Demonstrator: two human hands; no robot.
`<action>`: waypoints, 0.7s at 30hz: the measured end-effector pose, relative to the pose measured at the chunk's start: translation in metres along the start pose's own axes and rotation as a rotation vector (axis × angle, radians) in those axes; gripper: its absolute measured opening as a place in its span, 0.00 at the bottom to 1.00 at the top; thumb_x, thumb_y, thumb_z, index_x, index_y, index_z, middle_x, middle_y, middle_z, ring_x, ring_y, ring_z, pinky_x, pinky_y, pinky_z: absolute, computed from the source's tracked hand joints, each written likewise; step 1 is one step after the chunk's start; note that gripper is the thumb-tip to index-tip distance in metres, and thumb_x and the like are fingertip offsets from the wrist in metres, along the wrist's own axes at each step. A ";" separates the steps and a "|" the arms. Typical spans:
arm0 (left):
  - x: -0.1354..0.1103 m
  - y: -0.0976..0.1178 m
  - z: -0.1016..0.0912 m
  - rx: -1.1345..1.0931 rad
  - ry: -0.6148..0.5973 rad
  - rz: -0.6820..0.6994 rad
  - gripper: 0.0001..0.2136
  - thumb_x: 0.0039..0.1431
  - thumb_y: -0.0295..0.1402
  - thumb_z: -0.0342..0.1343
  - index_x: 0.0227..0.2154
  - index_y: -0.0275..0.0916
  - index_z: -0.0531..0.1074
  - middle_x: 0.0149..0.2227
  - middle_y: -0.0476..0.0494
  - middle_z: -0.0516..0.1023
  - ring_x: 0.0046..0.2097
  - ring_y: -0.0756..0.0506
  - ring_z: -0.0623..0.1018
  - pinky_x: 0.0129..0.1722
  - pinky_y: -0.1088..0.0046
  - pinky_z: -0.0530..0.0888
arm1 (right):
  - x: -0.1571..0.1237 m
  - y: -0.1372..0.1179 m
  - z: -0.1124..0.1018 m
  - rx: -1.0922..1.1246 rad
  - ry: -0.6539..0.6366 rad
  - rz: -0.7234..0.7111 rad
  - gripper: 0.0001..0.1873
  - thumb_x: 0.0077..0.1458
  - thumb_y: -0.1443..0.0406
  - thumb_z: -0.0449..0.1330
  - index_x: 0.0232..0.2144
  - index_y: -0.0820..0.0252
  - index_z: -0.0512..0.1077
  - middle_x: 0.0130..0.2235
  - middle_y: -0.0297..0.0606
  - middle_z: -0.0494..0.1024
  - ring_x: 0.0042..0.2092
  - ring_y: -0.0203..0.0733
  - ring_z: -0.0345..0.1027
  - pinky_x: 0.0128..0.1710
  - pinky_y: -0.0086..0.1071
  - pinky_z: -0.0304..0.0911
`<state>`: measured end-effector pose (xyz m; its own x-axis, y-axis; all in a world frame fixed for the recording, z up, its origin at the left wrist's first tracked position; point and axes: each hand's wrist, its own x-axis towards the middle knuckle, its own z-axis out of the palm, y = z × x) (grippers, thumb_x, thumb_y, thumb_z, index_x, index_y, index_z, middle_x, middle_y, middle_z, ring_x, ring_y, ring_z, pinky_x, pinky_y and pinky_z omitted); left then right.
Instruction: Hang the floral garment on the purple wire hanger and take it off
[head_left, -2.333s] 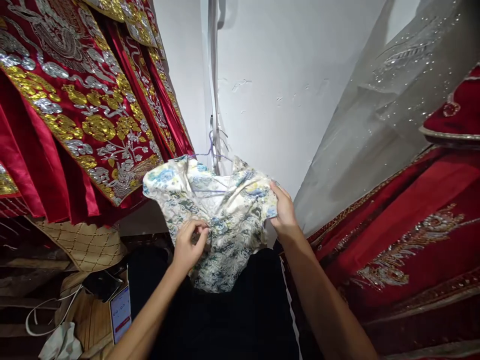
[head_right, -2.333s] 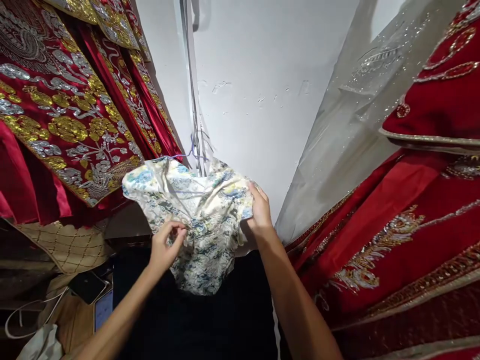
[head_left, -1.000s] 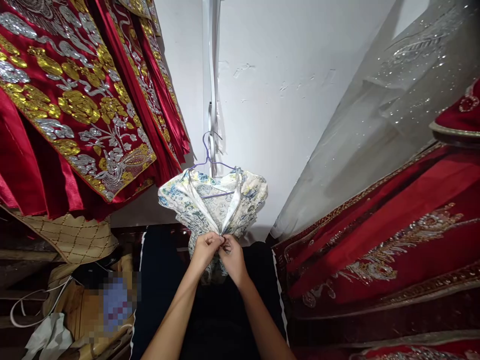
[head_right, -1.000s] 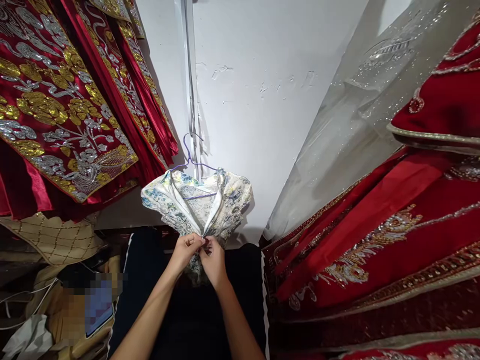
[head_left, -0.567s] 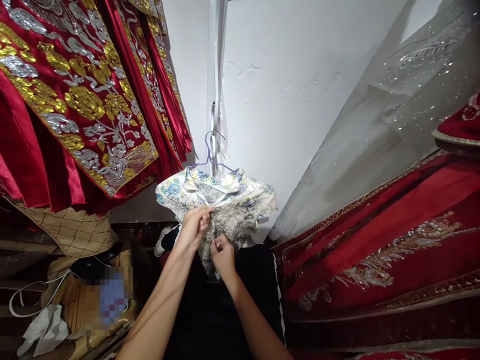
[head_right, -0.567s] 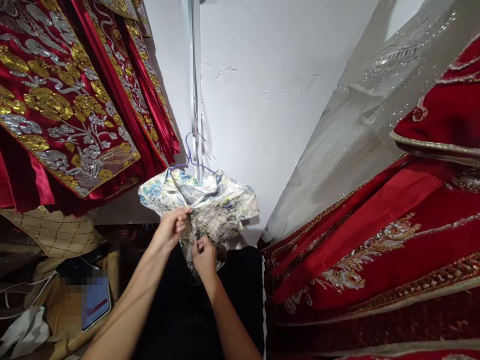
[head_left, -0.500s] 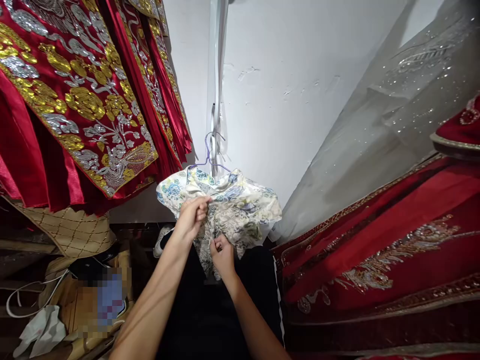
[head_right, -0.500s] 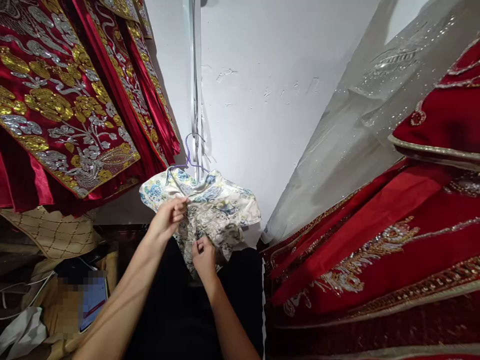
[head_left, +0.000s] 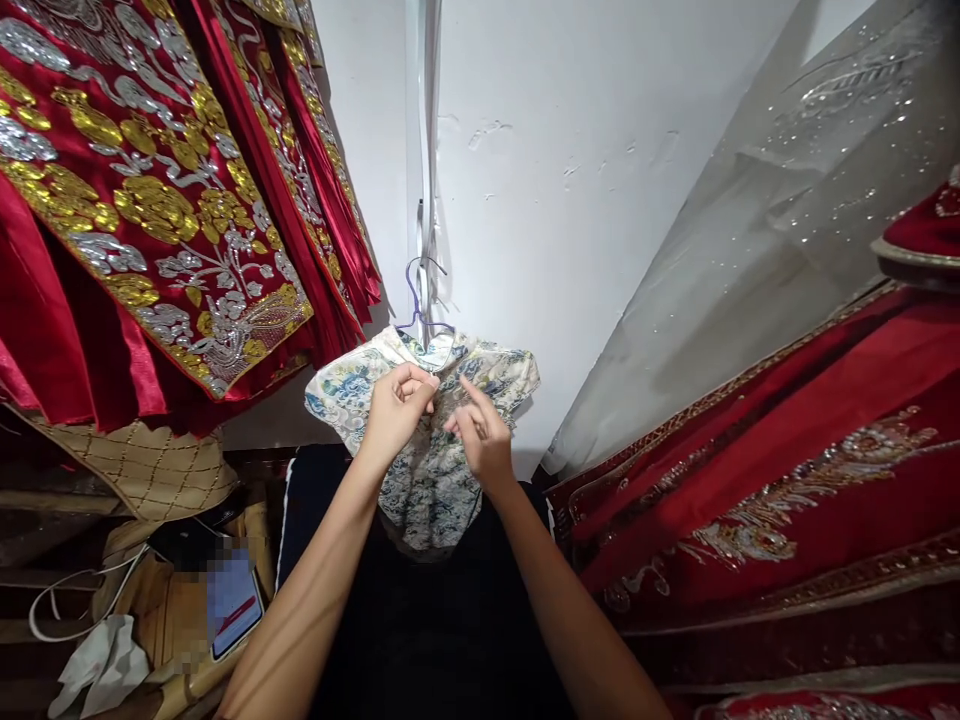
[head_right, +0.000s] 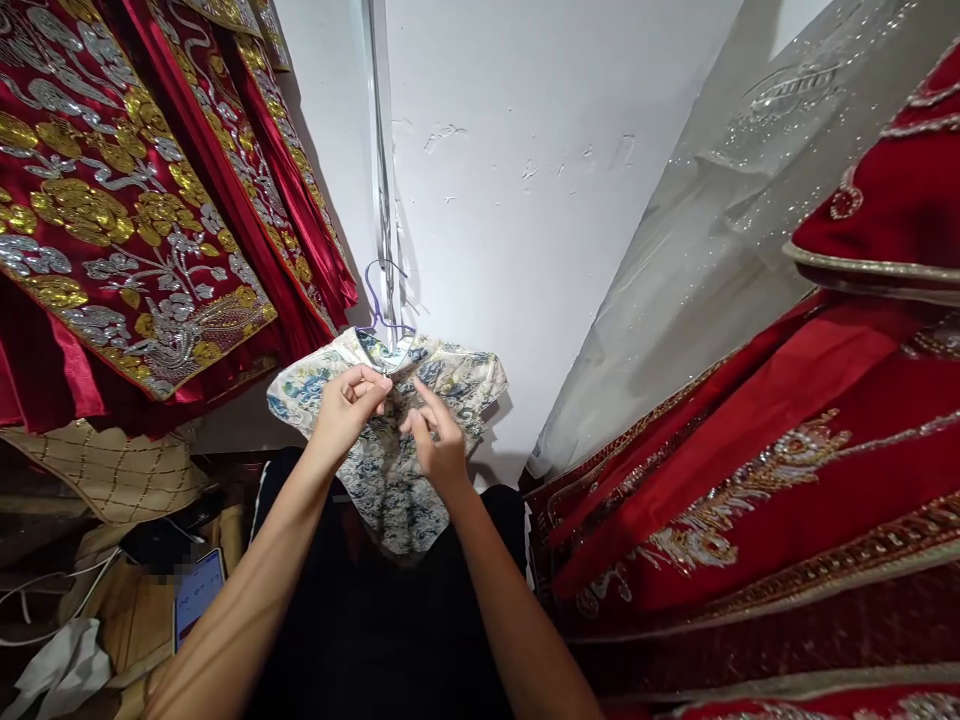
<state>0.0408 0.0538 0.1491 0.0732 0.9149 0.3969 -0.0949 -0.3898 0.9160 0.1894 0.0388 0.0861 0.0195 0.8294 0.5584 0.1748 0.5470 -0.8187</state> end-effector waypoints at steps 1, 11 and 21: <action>-0.001 -0.003 0.000 0.009 -0.018 0.019 0.10 0.57 0.37 0.62 0.28 0.37 0.70 0.18 0.53 0.70 0.21 0.54 0.67 0.24 0.79 0.62 | 0.015 -0.011 -0.003 -0.005 -0.013 -0.043 0.25 0.65 0.58 0.51 0.63 0.53 0.62 0.32 0.35 0.76 0.33 0.41 0.68 0.35 0.34 0.64; 0.006 -0.032 -0.002 0.085 -0.008 0.041 0.11 0.58 0.38 0.59 0.27 0.39 0.65 0.17 0.57 0.62 0.20 0.54 0.59 0.22 0.78 0.54 | 0.074 -0.030 -0.017 -0.467 -0.192 -0.379 0.06 0.63 0.66 0.53 0.36 0.58 0.71 0.35 0.38 0.76 0.36 0.41 0.68 0.37 0.33 0.59; -0.014 -0.091 -0.024 0.342 -0.102 -0.139 0.11 0.48 0.36 0.62 0.18 0.37 0.69 0.16 0.53 0.65 0.20 0.52 0.64 0.23 0.76 0.59 | 0.087 -0.059 -0.046 -0.151 0.062 -0.317 0.07 0.64 0.62 0.56 0.37 0.58 0.72 0.34 0.36 0.74 0.36 0.39 0.68 0.39 0.33 0.62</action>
<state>0.0245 0.0793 0.0585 0.1622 0.9531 0.2554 0.2586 -0.2908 0.9212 0.2264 0.0739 0.1892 -0.0001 0.6103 0.7922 0.3251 0.7491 -0.5771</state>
